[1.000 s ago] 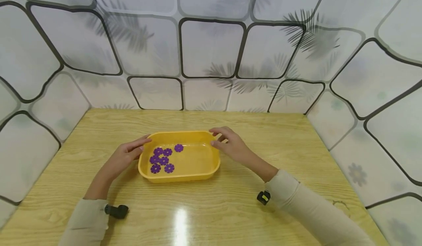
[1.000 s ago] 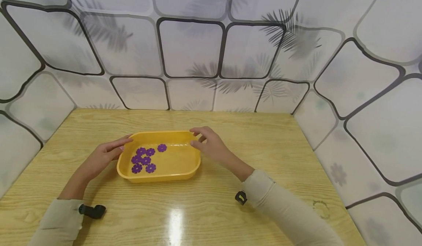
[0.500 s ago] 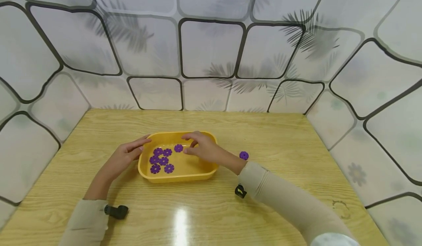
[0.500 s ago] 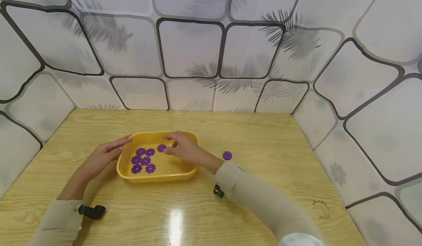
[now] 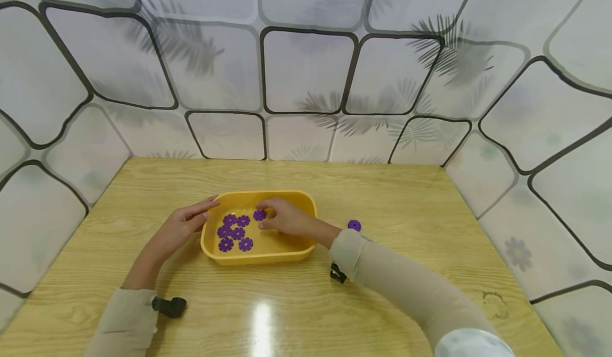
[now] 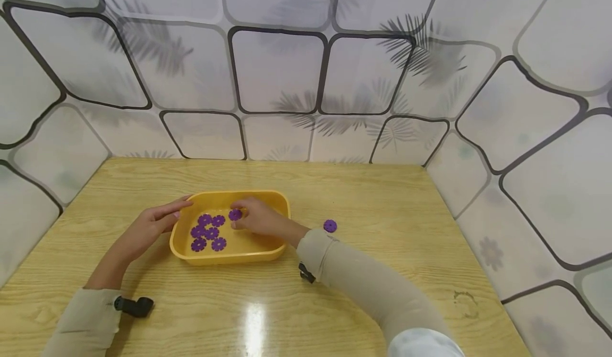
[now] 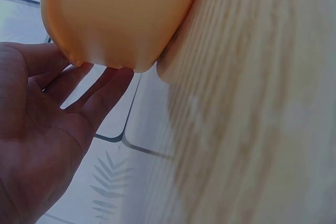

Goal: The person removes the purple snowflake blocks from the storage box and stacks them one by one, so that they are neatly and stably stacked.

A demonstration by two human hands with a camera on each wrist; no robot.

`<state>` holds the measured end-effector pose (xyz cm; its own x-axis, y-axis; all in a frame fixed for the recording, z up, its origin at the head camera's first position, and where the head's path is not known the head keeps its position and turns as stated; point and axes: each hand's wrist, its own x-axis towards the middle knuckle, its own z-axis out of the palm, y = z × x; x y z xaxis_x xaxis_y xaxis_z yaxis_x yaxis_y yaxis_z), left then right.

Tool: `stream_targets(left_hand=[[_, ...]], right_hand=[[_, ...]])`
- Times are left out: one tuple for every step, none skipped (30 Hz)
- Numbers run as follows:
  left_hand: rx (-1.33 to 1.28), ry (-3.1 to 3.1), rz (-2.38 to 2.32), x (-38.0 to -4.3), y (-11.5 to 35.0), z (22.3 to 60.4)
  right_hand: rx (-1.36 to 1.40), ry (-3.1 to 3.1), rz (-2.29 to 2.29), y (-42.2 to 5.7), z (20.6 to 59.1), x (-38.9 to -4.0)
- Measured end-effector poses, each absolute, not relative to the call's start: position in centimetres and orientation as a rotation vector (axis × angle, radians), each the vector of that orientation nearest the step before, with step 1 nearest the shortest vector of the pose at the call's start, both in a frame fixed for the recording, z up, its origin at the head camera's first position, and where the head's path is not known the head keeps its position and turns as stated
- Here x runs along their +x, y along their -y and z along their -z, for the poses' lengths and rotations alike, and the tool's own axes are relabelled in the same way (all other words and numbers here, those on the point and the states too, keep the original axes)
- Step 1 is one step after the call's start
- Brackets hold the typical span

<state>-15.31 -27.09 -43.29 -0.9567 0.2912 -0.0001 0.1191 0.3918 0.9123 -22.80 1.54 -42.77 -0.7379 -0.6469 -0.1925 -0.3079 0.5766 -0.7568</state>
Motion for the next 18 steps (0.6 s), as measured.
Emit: stream_targets(left_hand=[[0.368,-2.484,-1.607,-15.3,27.1,43.3],[0.368,-2.484,-1.608,-15.3,27.1,43.3],[0.367,-2.483,-1.609,-15.3,27.0,43.3],[0.364,-2.484,-1.607,-15.3,27.0,43.3],[0.363,-2.484,-1.607,-15.3,27.0,43.3],[0.363,-2.483,-1.608,-15.3,27.0,43.3],[0.363,-2.483,-1.607,-15.3,27.0,43.3],[0.365,-2.483,-1.608,-15.3,27.0,43.3],[0.366,-2.482,-1.608,-15.3,27.0,43.3],[0.368,-2.482,-1.609,-15.3,27.0,43.3],[0.370,-2.482,-1.610,-15.3,27.0,43.3],[0.371,-2.483,-1.609,-15.3,27.0,43.2],[0.373,-2.485,-1.608,-15.3,27.0,43.2],[0.373,-2.485,-1.608,-15.3,27.0,43.2],[0.374,-2.486,-1.608,-15.2,26.9,43.2],[0.375,-2.487,-1.607,-15.2,26.9,43.1],[0.374,-2.489,-1.605,-15.2,26.9,43.1],[0.375,-2.490,-1.604,-15.2,26.9,43.1]], right_hand=[[-0.758,-2.353,1.002,-1.5,42.7,-22.8],[-0.749,-2.349,0.999,-1.4,42.8,-22.8],[-0.744,-2.345,0.995,-1.4,42.7,-22.8],[-0.731,-2.337,0.998,-1.4,42.7,-22.7],[-0.716,-2.330,1.003,-1.4,42.7,-22.7],[-0.706,-2.324,1.006,-1.4,42.6,-22.6],[-0.701,-2.322,1.008,-1.4,42.7,-22.6],[-0.694,-2.321,1.006,-1.4,42.7,-22.6],[-0.689,-2.321,1.005,-1.4,42.7,-22.6],[-0.686,-2.324,1.002,-1.3,42.7,-22.6],[-0.691,-2.334,0.989,-1.3,42.7,-22.6],[-0.700,-2.347,0.970,-1.2,42.8,-22.7],[-0.714,-2.370,0.942,-1.1,42.9,-22.7],[-0.730,-2.393,0.911,-1.0,42.9,-22.8],[-0.752,-2.416,0.881,-0.8,43.0,-22.8],[-0.778,-2.440,0.847,-0.7,43.1,-22.9],[-0.805,-2.462,0.813,-0.6,43.1,-23.0],[-0.827,-2.481,0.786,-0.4,43.3,-23.0]])
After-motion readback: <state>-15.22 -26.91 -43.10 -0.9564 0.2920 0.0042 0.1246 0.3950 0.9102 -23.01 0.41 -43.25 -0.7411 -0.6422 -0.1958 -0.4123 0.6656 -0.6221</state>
